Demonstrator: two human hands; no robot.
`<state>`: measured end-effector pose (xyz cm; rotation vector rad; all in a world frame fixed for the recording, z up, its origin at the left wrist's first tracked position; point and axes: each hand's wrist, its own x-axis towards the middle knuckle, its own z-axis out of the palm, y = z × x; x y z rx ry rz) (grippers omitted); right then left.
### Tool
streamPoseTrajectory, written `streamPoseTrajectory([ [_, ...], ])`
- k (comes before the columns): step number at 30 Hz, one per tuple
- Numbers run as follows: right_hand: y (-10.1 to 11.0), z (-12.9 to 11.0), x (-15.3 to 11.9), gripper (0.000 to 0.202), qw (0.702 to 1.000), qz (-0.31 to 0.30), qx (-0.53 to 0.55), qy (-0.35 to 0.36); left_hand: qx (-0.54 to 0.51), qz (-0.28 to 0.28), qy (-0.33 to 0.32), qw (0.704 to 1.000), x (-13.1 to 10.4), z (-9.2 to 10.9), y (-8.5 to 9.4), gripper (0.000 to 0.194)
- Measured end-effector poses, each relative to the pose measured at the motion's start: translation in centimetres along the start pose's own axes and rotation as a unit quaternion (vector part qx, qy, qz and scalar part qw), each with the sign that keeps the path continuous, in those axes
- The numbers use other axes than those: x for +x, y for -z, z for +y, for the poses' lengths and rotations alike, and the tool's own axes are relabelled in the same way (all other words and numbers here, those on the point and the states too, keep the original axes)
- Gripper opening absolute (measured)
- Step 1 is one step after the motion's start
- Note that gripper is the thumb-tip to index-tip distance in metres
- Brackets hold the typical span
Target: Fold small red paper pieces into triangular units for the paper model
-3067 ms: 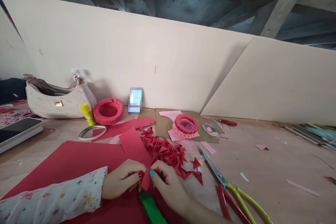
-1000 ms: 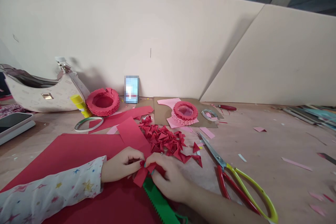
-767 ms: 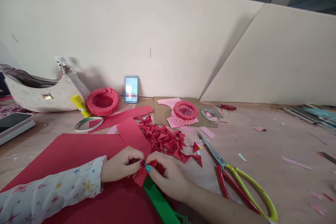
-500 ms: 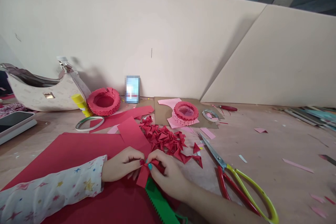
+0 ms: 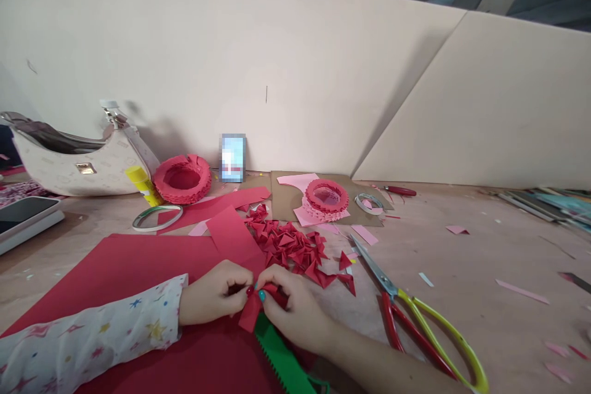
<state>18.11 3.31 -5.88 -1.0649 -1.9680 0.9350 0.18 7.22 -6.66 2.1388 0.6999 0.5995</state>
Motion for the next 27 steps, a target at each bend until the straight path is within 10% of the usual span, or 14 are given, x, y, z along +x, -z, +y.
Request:
streamPoseTrajectory([
  [27,0.28,-0.36,-0.04,0.011,0.998,-0.058,-0.01,0.009,0.066,-0.014,-0.065,0.996,-0.19,0.21,-0.02,0.021],
])
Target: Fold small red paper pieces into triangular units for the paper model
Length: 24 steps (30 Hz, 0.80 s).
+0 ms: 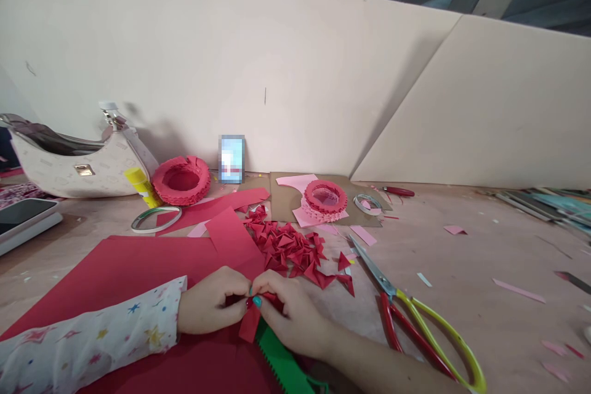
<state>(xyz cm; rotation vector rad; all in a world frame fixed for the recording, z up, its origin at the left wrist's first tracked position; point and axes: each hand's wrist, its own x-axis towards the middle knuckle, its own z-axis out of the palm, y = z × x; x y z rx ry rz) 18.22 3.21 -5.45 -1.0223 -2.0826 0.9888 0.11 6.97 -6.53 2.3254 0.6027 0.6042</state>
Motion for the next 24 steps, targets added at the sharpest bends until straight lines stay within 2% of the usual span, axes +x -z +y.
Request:
streamPoseTrajectory([
  [10,-0.2,0.7,-0.2,0.016,0.995,0.017,0.083,-0.057,-0.056,0.009,0.046,0.997,0.2,0.4,0.3,0.019],
  [16,-0.3,0.9,0.1,0.007,0.996,0.066,0.045,-0.046,-0.109,0.003,0.08,0.991,0.2,0.4,0.4,0.019],
  [24,-0.4,1.0,0.3,0.007,0.996,0.077,0.026,-0.038,-0.197,-0.024,0.112,0.974,0.1,0.1,0.3,0.025],
])
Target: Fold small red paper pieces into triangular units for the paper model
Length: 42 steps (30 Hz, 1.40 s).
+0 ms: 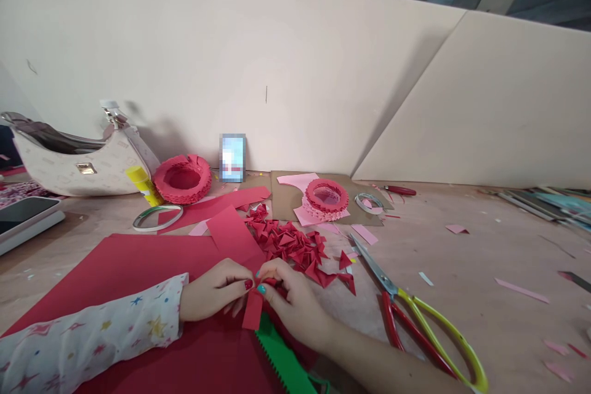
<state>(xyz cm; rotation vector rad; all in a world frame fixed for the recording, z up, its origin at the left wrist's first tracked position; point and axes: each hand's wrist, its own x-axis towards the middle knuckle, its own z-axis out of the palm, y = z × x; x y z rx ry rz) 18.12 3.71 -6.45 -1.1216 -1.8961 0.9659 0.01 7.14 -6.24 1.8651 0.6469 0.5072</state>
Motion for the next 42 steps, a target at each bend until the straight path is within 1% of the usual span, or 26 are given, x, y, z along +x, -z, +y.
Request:
streamPoseTrajectory([
  [3,0.04,-0.04,-0.1,0.009,1.0,-0.009,-0.001,0.006,0.011,-0.005,-0.003,1.0,0.07,-0.13,0.0,0.022],
  [6,0.12,0.02,-0.21,0.01,1.0,-0.003,0.007,0.012,0.026,-0.003,-0.006,1.0,0.2,-0.22,-0.04,0.019],
  [12,-0.01,0.24,-0.41,0.018,0.999,0.025,0.034,-0.02,-0.024,0.041,0.017,0.999,0.36,-0.1,0.05,0.016],
  [15,-0.18,0.42,-0.46,0.022,0.997,0.041,0.06,-0.032,-0.016,0.021,0.008,1.0,0.29,-0.02,0.06,0.018],
  [18,-0.19,0.47,-0.46,0.024,0.996,0.043,0.066,-0.028,-0.008,0.0,0.005,1.0,0.23,-0.06,-0.02,0.019],
  [20,-0.06,0.41,-0.42,0.023,0.997,0.058,0.056,-0.02,-0.017,0.004,0.013,1.0,0.25,-0.12,-0.05,0.019],
  [23,0.18,0.28,-0.31,0.021,0.997,0.079,0.018,0.006,-0.041,0.038,0.043,0.997,0.4,-0.15,0.0,0.014],
  [26,0.28,0.16,-0.14,0.026,0.997,0.052,-0.011,0.052,-0.066,0.071,0.077,0.992,0.6,-0.07,0.15,0.014],
  [29,0.19,0.08,0.04,0.018,0.997,0.033,-0.029,0.065,-0.064,0.08,0.084,0.991,0.71,-0.01,0.25,0.014],
  [31,0.12,0.07,0.13,0.01,0.997,0.033,-0.032,0.06,-0.057,0.077,0.082,0.992,0.71,0.0,0.26,0.014],
  [36,0.12,0.17,0.22,0.006,0.998,0.04,-0.013,0.049,-0.044,0.064,0.075,0.994,0.59,0.04,0.16,0.015],
  [38,0.12,0.16,0.23,0.003,0.998,0.044,-0.01,0.035,-0.023,0.059,0.062,0.996,0.53,0.12,0.1,0.015],
  [42,0.02,0.04,0.3,0.005,0.998,0.061,-0.024,0.014,0.03,0.049,0.024,0.998,0.41,0.21,0.04,0.016],
])
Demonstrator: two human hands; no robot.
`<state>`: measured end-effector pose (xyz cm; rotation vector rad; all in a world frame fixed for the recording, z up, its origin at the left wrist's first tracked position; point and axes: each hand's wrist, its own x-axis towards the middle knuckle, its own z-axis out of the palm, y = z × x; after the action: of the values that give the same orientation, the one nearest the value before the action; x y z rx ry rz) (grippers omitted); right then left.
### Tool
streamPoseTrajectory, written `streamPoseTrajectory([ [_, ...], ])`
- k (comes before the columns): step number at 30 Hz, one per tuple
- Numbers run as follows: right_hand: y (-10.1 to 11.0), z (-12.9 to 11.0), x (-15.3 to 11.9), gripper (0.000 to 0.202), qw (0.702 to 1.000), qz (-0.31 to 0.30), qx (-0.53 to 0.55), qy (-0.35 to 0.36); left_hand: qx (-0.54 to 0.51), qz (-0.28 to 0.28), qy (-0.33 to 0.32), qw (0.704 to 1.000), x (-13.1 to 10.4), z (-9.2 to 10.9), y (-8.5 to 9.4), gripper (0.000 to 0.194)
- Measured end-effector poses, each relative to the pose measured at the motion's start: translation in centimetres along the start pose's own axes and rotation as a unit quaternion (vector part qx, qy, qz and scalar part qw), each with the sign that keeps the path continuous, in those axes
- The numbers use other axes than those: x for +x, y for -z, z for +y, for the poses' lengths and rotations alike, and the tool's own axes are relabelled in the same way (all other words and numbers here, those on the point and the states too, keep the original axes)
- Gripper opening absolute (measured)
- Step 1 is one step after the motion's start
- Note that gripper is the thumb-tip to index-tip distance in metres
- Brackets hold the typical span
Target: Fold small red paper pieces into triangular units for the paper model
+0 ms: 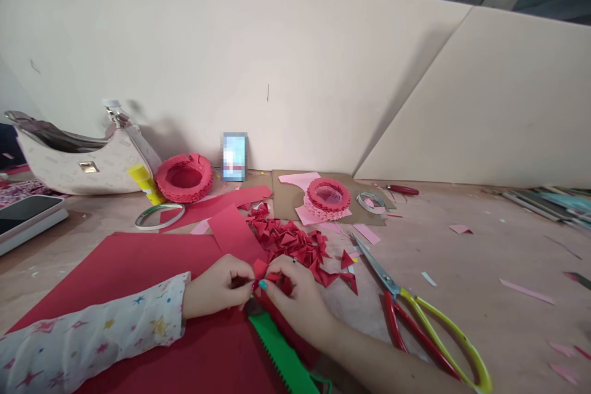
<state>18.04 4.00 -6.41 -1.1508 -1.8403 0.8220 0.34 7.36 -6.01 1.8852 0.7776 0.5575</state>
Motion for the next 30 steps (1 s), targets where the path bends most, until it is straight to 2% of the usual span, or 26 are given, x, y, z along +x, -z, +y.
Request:
streamPoseTrajectory([
  [7,-0.17,0.04,0.08,0.002,0.999,0.015,0.007,-0.029,0.018,-0.021,-0.026,0.999,-0.14,-0.01,-0.01,0.022],
  [15,-0.29,0.65,-0.08,0.003,0.999,0.013,0.029,-0.029,-0.027,-0.043,0.008,0.999,-0.23,-0.16,-0.1,0.02],
  [22,-0.22,0.16,-0.03,0.002,0.999,-0.006,0.035,-0.038,-0.028,-0.025,0.011,0.999,-0.13,-0.25,-0.16,0.016],
  [26,-0.26,0.12,-0.05,0.002,0.998,-0.002,0.05,-0.034,-0.069,-0.035,0.04,0.996,-0.1,-0.11,-0.09,0.016],
  [30,-0.19,0.29,-0.17,0.002,0.999,-0.012,0.048,0.004,-0.098,-0.034,0.056,0.993,0.1,-0.02,0.05,0.014],
])
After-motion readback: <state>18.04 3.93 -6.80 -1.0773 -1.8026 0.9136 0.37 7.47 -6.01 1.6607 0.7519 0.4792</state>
